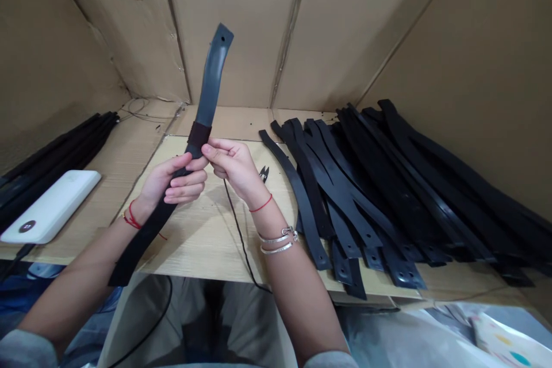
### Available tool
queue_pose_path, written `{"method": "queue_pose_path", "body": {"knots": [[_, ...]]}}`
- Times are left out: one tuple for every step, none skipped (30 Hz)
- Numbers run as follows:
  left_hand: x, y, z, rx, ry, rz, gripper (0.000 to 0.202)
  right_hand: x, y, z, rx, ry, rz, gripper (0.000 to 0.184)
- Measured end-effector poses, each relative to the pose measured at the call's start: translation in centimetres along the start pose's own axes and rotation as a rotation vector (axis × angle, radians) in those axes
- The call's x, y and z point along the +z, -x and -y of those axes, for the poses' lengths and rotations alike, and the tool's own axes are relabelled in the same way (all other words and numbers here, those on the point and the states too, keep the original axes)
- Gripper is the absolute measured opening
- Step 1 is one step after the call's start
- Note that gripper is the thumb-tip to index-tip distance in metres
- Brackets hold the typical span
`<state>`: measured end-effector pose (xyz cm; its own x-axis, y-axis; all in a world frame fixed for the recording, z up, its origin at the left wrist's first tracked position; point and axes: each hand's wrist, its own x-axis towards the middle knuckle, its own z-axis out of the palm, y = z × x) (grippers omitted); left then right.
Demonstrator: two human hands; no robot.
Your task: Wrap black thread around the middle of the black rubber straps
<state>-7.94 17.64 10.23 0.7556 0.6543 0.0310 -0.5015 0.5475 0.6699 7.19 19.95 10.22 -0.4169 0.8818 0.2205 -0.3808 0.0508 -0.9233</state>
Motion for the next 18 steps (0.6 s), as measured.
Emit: {"method": "queue_pose_path", "body": {"knots": [[-0.1,0.0,0.1,-0.006,0.041,0.019,0.032,0.0,0.0,0.0,-0.002,0.007,-0.002,0.034],[-0.1,0.0,0.1,-0.010,0.065,0.030,0.032,0.0,0.0,0.1,-0.005,0.009,-0.005,0.033],[-0.2,0.0,0.1,-0.015,0.073,0.034,0.031,0.1,0.1,0.1,-0.009,0.010,-0.013,0.032],[-0.2,0.0,0.1,-0.021,0.064,0.031,0.030,0.1,0.1,0.1,-0.012,0.011,-0.024,0.032],[-0.2,0.0,0.0,-0.027,0.041,0.020,0.028,0.1,0.1,0.0,-0.017,0.013,-0.038,0.031],[-0.3,0.0,0.0,-0.032,0.005,0.008,0.027,0.1,0.1,0.0,-0.025,0.017,-0.057,0.031],[-0.4,-0.1,-0.1,-0.033,-0.041,-0.007,0.026,0.1,0.1,-0.1,-0.032,0.024,-0.074,0.031],[-0.4,-0.1,-0.2,-0.031,-0.095,-0.025,0.026,0.2,0.1,-0.1,-0.035,0.034,-0.088,0.030],[-0.5,-0.2,-0.3,-0.028,-0.151,-0.044,0.028,0.2,0.1,-0.2,-0.035,0.047,-0.095,0.031],[-0.6,-0.2,-0.4,-0.019,-0.207,-0.064,0.031,0.3,0.1,-0.2,-0.038,0.059,-0.099,0.031],[-0.5,-0.2,-0.4,-0.007,-0.262,-0.089,0.033,0.4,0.1,-0.2,-0.040,0.071,-0.099,0.030],[-0.4,-0.2,-0.3,0.014,-0.317,-0.124,0.035,0.5,0.1,-0.3,-0.043,0.082,-0.100,0.030],[-0.3,-0.2,-0.2,0.042,-0.375,-0.172,0.036,0.6,0.1,-0.2,-0.051,0.092,-0.109,0.029],[0.0,-0.2,0.0,0.076,-0.441,-0.227,0.037,0.7,0.1,-0.2,-0.059,0.099,-0.127,0.030],[0.2,-0.2,0.3,0.113,-0.512,-0.289,0.037,0.8,0.1,-0.2,-0.063,0.105,-0.150,0.030],[0.5,-0.2,0.5,0.144,-0.581,-0.353,0.038,0.8,0.2,-0.2,-0.066,0.108,-0.170,0.030],[0.8,-0.2,0.7,0.164,-0.637,-0.406,0.039,0.9,0.2,-0.1,-0.066,0.113,-0.176,0.030],[1.0,-0.3,0.9,0.171,-0.677,-0.442,0.041,0.9,0.2,-0.1,-0.067,0.119,-0.172,0.030]]}}
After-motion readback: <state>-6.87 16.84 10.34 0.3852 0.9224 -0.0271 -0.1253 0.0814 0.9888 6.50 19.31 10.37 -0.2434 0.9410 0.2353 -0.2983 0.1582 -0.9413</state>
